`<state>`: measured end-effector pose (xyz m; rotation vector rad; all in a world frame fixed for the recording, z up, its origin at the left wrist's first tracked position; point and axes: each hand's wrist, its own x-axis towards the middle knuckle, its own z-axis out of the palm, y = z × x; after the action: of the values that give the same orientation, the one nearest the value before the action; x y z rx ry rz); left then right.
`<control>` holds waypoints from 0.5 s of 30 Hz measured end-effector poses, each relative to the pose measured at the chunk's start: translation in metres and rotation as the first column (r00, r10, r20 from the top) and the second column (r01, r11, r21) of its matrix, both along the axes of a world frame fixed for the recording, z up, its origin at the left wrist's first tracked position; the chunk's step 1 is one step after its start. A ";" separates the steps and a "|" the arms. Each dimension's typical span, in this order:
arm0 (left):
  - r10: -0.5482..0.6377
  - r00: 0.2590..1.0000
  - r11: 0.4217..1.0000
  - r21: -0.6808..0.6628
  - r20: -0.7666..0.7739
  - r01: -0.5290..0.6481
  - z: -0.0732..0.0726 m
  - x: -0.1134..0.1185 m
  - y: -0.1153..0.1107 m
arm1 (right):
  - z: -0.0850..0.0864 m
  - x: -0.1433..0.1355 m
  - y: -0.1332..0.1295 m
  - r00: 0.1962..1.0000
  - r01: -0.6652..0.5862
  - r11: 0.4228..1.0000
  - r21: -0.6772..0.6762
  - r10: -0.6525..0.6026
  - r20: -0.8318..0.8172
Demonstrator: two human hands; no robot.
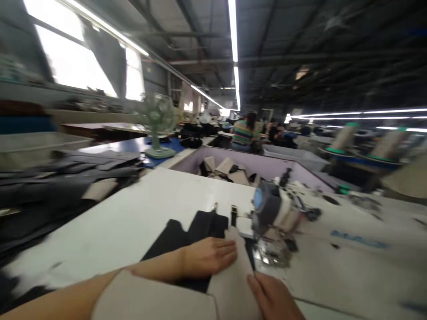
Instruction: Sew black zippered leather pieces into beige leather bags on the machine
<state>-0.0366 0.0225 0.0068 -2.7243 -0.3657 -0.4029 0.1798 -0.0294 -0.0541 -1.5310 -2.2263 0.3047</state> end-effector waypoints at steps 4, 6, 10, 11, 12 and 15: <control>-0.002 0.995 0.984 -0.175 0.095 0.019 -0.018 -0.009 0.017 | 0.001 0.023 -0.006 0.991 -0.023 0.985 -0.169 0.000 -0.135; 0.034 0.996 0.970 -0.243 0.082 -0.014 -0.021 -0.013 0.018 | 0.001 0.021 -0.006 0.983 -0.075 0.989 -0.126 0.052 -0.177; 0.087 0.996 0.963 -0.254 -0.015 -0.088 -0.015 -0.004 0.026 | 0.005 0.020 -0.003 0.982 -0.064 0.989 -0.136 0.039 -0.182; 0.085 0.996 0.965 -0.247 -0.038 -0.092 -0.013 0.000 0.030 | 0.007 0.021 -0.001 0.983 -0.041 0.984 -0.171 0.009 -0.184; 0.072 0.996 0.965 -0.250 -0.051 -0.082 -0.012 0.005 0.036 | 0.009 0.021 0.001 0.984 -0.018 0.980 -0.198 -0.018 -0.179; 0.014 0.999 0.953 -0.302 -0.036 -0.025 -0.010 0.016 0.051 | 0.017 0.022 0.007 0.987 0.074 0.979 -0.189 -0.099 -0.125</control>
<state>-0.0207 0.0739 -0.0037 -3.0184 -0.4803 -0.3167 0.2014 -0.0224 -0.0369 -1.6451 -2.0688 0.5836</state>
